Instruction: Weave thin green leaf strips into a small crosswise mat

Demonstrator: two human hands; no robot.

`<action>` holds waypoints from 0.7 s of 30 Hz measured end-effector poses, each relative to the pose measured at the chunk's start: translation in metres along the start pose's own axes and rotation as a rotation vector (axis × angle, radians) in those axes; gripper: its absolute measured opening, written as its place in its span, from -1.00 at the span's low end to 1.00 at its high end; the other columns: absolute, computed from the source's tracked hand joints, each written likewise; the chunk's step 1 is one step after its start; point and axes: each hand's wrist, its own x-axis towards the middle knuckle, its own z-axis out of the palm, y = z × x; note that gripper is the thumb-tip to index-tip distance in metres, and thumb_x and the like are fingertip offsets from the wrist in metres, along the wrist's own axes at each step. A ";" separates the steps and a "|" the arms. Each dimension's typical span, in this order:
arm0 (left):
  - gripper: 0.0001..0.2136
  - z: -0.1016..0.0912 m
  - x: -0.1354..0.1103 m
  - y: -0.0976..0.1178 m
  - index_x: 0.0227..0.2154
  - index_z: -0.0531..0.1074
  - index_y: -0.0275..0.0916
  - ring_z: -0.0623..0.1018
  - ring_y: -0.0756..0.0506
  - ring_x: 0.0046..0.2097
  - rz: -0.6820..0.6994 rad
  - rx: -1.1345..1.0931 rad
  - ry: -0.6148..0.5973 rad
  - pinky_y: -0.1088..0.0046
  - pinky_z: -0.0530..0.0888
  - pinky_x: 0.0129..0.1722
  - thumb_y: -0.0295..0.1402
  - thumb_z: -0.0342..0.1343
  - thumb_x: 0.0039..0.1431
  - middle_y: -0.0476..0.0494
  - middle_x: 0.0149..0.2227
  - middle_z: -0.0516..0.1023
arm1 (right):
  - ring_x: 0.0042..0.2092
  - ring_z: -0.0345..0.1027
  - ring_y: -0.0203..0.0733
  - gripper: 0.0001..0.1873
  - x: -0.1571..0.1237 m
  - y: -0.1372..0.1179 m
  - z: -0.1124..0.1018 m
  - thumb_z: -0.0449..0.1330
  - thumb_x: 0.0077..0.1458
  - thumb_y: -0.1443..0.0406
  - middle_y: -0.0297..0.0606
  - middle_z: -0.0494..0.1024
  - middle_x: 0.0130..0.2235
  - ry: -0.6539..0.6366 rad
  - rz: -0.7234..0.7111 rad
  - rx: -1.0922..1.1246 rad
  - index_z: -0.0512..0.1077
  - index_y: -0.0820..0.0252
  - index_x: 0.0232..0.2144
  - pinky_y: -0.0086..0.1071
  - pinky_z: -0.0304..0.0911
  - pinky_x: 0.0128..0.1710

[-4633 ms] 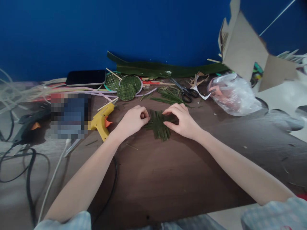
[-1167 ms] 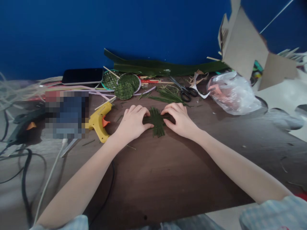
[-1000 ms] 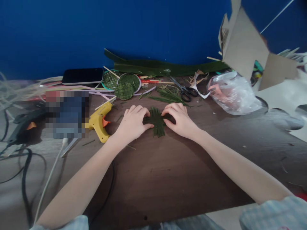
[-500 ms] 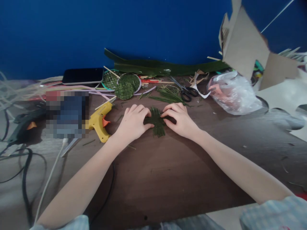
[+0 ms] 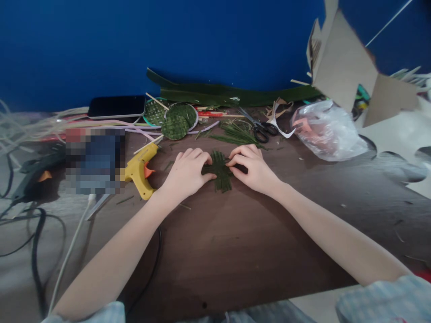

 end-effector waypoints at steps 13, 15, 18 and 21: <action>-0.76 0.000 0.000 0.001 -0.32 0.34 -0.25 0.42 -0.20 -0.13 -0.017 -0.011 0.004 0.25 0.30 -0.16 -0.27 0.23 0.00 -0.13 -0.23 0.45 | -0.11 0.20 -0.06 -0.92 0.000 -0.001 -0.001 0.11 0.06 0.38 -0.20 0.43 -0.19 0.021 0.001 -0.023 0.39 0.13 -0.39 -0.16 0.09 -0.12; -0.74 0.001 0.000 0.002 -0.30 0.33 -0.25 0.42 -0.20 -0.13 -0.043 -0.011 0.015 0.25 0.30 -0.16 -0.26 0.24 0.00 -0.14 -0.22 0.44 | -0.11 0.20 -0.05 -0.88 0.000 -0.001 -0.001 0.11 0.06 0.37 -0.18 0.43 -0.17 0.029 0.015 -0.027 0.39 0.12 -0.30 -0.15 0.10 -0.11; -0.72 0.002 0.000 0.001 -0.29 0.33 -0.27 0.41 -0.21 -0.14 -0.054 -0.017 0.016 0.25 0.32 -0.16 -0.27 0.24 0.00 -0.16 -0.22 0.43 | -0.10 0.19 -0.04 -0.83 0.000 -0.001 -0.001 0.10 0.06 0.35 -0.17 0.43 -0.16 0.025 0.022 -0.037 0.38 0.13 -0.24 -0.16 0.09 -0.12; -0.73 0.003 0.000 -0.001 -0.30 0.33 -0.28 0.40 -0.19 -0.15 -0.015 -0.031 0.005 0.25 0.33 -0.14 -0.27 0.24 0.00 -0.16 -0.23 0.43 | -0.11 0.19 -0.05 -0.86 0.000 -0.001 -0.001 0.09 0.07 0.34 -0.18 0.44 -0.18 0.012 0.019 -0.052 0.39 0.14 -0.28 -0.18 0.08 -0.14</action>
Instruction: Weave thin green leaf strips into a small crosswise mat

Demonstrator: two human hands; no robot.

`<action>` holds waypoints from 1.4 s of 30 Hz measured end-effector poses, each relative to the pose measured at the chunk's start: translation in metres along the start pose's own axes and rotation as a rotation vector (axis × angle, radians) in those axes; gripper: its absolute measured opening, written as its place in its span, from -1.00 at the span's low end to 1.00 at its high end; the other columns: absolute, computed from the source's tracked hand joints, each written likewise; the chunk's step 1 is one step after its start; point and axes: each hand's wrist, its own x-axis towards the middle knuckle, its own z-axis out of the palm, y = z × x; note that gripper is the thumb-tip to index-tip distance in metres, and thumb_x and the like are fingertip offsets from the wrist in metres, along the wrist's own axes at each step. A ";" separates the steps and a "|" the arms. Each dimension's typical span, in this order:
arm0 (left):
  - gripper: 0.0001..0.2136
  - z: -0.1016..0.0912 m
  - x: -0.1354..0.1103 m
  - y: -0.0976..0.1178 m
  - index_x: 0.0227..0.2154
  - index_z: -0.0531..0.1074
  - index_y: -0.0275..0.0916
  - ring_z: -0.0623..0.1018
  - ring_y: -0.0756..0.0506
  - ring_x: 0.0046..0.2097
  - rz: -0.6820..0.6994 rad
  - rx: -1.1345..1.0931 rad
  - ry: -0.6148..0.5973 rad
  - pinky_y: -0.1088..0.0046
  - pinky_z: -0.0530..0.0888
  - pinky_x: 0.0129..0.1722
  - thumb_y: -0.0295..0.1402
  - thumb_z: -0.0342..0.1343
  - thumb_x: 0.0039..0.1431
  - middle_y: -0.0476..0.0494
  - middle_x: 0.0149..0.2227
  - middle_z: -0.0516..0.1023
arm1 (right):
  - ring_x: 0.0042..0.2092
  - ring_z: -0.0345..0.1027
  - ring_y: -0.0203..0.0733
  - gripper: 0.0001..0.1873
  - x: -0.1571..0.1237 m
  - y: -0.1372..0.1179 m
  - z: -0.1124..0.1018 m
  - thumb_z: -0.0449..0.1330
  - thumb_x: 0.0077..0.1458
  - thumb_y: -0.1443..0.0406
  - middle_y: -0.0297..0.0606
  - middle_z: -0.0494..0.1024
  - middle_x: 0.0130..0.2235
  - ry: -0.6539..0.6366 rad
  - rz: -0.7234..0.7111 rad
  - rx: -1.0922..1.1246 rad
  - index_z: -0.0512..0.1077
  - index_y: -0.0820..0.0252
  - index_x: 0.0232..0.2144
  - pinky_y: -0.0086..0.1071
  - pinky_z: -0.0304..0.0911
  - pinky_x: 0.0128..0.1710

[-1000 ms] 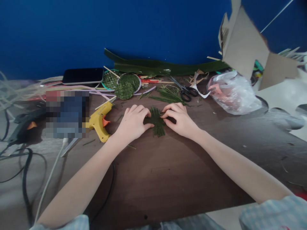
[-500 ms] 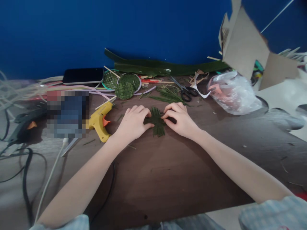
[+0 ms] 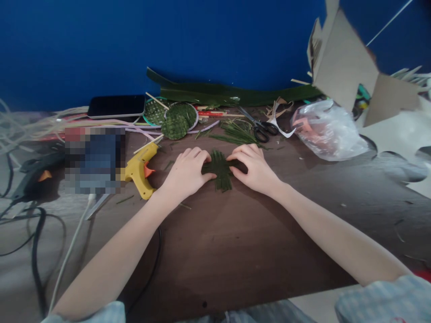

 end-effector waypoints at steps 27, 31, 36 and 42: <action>-0.72 0.000 0.001 -0.002 -0.29 0.36 -0.30 0.39 -0.17 -0.16 0.053 -0.019 0.015 0.27 0.34 -0.10 -0.30 0.26 -0.02 -0.15 -0.25 0.42 | -0.18 0.21 -0.11 -0.95 0.000 0.002 0.004 0.12 0.04 0.40 -0.21 0.44 -0.28 0.035 -0.070 -0.036 0.35 0.18 -0.43 -0.25 0.08 -0.20; -0.74 0.000 0.000 -0.001 -0.29 0.36 -0.29 0.39 -0.16 -0.16 0.053 -0.022 0.020 0.27 0.34 -0.10 -0.30 0.25 -0.01 -0.14 -0.25 0.42 | -0.18 0.21 -0.10 -0.95 -0.001 0.002 0.003 0.12 0.04 0.40 -0.21 0.44 -0.28 0.030 -0.063 -0.032 0.35 0.17 -0.40 -0.24 0.08 -0.20; -0.74 0.000 0.000 -0.001 -0.29 0.36 -0.29 0.40 -0.17 -0.16 0.042 -0.019 0.012 0.26 0.36 -0.11 -0.30 0.25 -0.01 -0.14 -0.25 0.42 | -0.15 0.22 -0.07 -0.88 0.000 0.000 0.002 0.10 0.05 0.39 -0.19 0.47 -0.25 0.028 -0.047 -0.029 0.36 0.15 -0.31 -0.23 0.08 -0.19; -0.75 -0.001 0.000 -0.001 -0.30 0.36 -0.29 0.40 -0.17 -0.16 0.034 -0.033 0.010 0.26 0.36 -0.12 -0.30 0.25 -0.01 -0.15 -0.25 0.42 | -0.16 0.23 -0.09 -0.91 0.000 0.001 0.002 0.11 0.05 0.39 -0.20 0.47 -0.26 0.027 -0.059 -0.025 0.37 0.16 -0.33 -0.23 0.08 -0.19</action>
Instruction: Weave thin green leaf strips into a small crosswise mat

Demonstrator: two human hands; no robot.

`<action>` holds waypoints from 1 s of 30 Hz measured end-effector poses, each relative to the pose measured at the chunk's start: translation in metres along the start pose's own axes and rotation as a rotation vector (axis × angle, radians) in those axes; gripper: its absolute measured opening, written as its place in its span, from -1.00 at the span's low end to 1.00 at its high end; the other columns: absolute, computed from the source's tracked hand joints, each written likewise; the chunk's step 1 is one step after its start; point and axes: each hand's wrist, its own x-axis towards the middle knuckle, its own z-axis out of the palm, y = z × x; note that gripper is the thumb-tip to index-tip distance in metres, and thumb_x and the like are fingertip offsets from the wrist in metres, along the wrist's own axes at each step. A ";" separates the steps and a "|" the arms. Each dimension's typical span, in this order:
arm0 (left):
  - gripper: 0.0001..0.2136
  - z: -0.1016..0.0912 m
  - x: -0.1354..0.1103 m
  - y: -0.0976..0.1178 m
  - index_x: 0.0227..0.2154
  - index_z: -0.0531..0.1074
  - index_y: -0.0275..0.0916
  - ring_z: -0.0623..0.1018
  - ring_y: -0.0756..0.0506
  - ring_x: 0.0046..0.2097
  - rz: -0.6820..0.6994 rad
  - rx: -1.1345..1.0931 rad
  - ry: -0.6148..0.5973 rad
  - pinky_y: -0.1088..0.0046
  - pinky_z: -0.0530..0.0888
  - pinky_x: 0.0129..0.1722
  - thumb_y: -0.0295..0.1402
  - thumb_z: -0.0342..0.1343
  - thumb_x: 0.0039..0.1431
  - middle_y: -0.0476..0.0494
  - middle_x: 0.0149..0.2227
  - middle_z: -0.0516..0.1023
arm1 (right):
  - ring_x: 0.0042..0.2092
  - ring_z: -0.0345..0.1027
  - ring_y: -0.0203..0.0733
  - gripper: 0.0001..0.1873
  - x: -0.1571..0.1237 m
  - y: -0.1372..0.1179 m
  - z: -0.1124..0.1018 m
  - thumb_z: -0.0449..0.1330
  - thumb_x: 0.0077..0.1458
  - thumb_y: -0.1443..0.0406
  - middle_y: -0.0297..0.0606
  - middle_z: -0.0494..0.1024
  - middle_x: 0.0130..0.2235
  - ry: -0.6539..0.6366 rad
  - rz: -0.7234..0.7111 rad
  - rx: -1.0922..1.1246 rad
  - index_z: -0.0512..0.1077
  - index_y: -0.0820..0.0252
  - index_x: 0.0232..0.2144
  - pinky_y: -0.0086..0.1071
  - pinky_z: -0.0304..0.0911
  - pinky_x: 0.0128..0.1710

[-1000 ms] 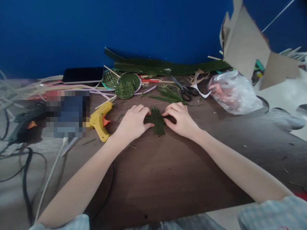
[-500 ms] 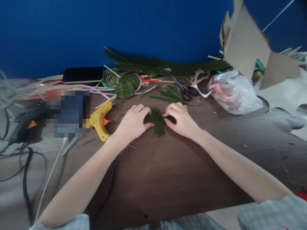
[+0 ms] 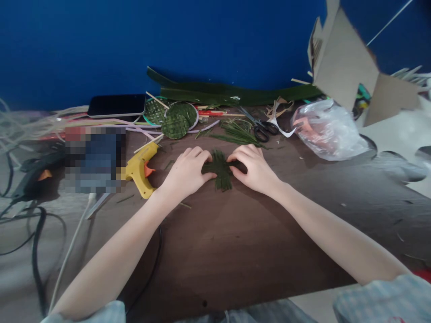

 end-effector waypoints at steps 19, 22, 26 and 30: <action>-0.92 -0.004 0.001 -0.003 -0.35 0.40 -0.27 0.42 -0.14 -0.19 0.031 -0.017 0.019 0.29 0.36 -0.14 -0.47 0.02 0.14 -0.14 -0.27 0.47 | -0.15 0.23 -0.11 -0.87 -0.001 0.000 -0.003 0.05 0.07 0.42 -0.23 0.47 -0.27 0.004 0.029 0.038 0.38 0.13 -0.38 -0.24 0.06 -0.18; -0.92 -0.003 0.000 -0.001 -0.34 0.41 -0.26 0.44 -0.16 -0.19 0.040 0.047 0.038 0.29 0.34 -0.18 -0.47 0.03 0.14 -0.14 -0.27 0.50 | -0.16 0.23 -0.11 -0.86 -0.001 0.000 -0.003 0.05 0.06 0.41 -0.22 0.46 -0.28 0.014 0.027 0.033 0.39 0.14 -0.40 -0.23 0.06 -0.17; -0.91 -0.004 0.000 0.000 -0.38 0.42 -0.25 0.44 -0.16 -0.20 0.055 0.071 0.037 0.30 0.33 -0.22 -0.48 0.02 0.14 -0.12 -0.28 0.51 | -0.16 0.24 -0.11 -0.86 -0.001 0.000 -0.002 0.06 0.06 0.42 -0.22 0.47 -0.27 0.020 0.017 0.045 0.41 0.15 -0.38 -0.23 0.07 -0.16; -0.90 -0.004 0.001 -0.001 -0.39 0.44 -0.25 0.45 -0.14 -0.20 0.066 0.055 0.026 0.32 0.34 -0.20 -0.48 0.03 0.14 -0.12 -0.29 0.51 | -0.17 0.24 -0.13 -0.90 -0.001 0.000 -0.002 0.10 0.08 0.38 -0.23 0.48 -0.28 0.034 0.014 0.030 0.42 0.17 -0.37 -0.25 0.07 -0.17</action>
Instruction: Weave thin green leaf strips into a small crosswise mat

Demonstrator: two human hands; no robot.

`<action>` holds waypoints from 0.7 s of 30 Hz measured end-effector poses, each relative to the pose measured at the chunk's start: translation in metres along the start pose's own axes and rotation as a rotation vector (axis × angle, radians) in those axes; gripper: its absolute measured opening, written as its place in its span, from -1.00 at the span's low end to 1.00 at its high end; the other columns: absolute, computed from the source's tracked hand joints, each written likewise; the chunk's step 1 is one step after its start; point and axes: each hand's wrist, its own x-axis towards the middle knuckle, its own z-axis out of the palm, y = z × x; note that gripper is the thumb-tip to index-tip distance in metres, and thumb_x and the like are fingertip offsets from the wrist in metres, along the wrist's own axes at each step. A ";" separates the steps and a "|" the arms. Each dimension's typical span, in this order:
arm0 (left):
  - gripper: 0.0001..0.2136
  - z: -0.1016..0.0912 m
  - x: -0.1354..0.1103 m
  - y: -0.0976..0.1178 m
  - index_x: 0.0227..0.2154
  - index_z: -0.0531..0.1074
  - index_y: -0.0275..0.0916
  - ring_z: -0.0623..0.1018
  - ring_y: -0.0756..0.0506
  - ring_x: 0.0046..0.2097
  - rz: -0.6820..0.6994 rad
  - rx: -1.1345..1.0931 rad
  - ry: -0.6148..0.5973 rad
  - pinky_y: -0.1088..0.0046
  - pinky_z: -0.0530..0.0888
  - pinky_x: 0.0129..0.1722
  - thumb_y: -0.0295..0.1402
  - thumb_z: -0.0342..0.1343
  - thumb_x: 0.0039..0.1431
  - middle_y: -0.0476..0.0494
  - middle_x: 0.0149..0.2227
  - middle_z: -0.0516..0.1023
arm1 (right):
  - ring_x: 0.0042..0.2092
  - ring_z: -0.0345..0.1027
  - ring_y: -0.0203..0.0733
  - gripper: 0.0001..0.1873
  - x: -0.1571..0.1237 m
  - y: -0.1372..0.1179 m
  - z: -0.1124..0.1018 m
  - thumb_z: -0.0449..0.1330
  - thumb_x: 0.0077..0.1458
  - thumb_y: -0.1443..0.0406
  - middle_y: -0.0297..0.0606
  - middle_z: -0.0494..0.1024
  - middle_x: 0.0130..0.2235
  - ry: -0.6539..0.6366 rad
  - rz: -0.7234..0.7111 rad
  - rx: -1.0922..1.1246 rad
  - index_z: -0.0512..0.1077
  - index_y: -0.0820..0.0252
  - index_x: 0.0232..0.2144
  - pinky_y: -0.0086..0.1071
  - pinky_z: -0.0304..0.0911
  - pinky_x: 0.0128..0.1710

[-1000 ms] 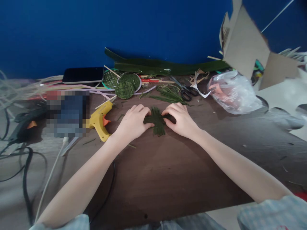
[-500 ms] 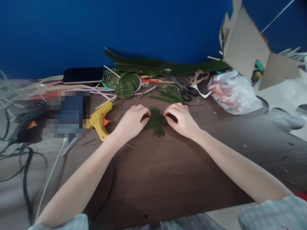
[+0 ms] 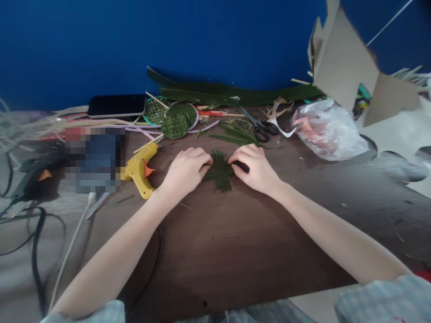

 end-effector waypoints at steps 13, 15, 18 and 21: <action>-0.92 0.000 0.000 -0.001 -0.43 0.43 -0.23 0.46 -0.13 -0.24 0.052 0.100 0.028 0.33 0.30 -0.27 -0.42 0.07 0.14 -0.10 -0.34 0.52 | -0.17 0.28 -0.12 -0.87 0.010 0.002 -0.006 0.16 0.11 0.34 -0.28 0.54 -0.33 -0.071 -0.043 -0.060 0.44 0.15 -0.47 -0.22 0.03 -0.19; -0.92 0.001 0.000 -0.002 -0.44 0.42 -0.22 0.45 -0.13 -0.25 0.065 0.114 0.042 0.34 0.29 -0.28 -0.41 0.08 0.14 -0.09 -0.35 0.52 | -0.18 0.28 -0.12 -0.86 0.012 0.002 -0.007 0.15 0.12 0.34 -0.28 0.54 -0.33 -0.086 -0.046 -0.068 0.44 0.15 -0.48 -0.22 0.02 -0.19; -0.92 0.002 0.000 -0.003 -0.45 0.42 -0.22 0.44 -0.13 -0.26 0.074 0.117 0.055 0.34 0.29 -0.30 -0.41 0.08 0.14 -0.09 -0.36 0.51 | -0.19 0.28 -0.12 -0.85 0.014 0.001 -0.008 0.16 0.12 0.34 -0.28 0.54 -0.34 -0.101 -0.052 -0.079 0.44 0.15 -0.49 -0.22 0.02 -0.20; -0.92 0.002 0.000 -0.003 -0.45 0.41 -0.22 0.44 -0.14 -0.26 0.064 0.107 0.049 0.33 0.29 -0.29 -0.42 0.08 0.14 -0.08 -0.36 0.52 | -0.20 0.27 -0.13 -0.86 0.015 0.001 -0.008 0.16 0.11 0.34 -0.28 0.53 -0.34 -0.111 -0.060 -0.081 0.44 0.16 -0.49 -0.23 0.03 -0.20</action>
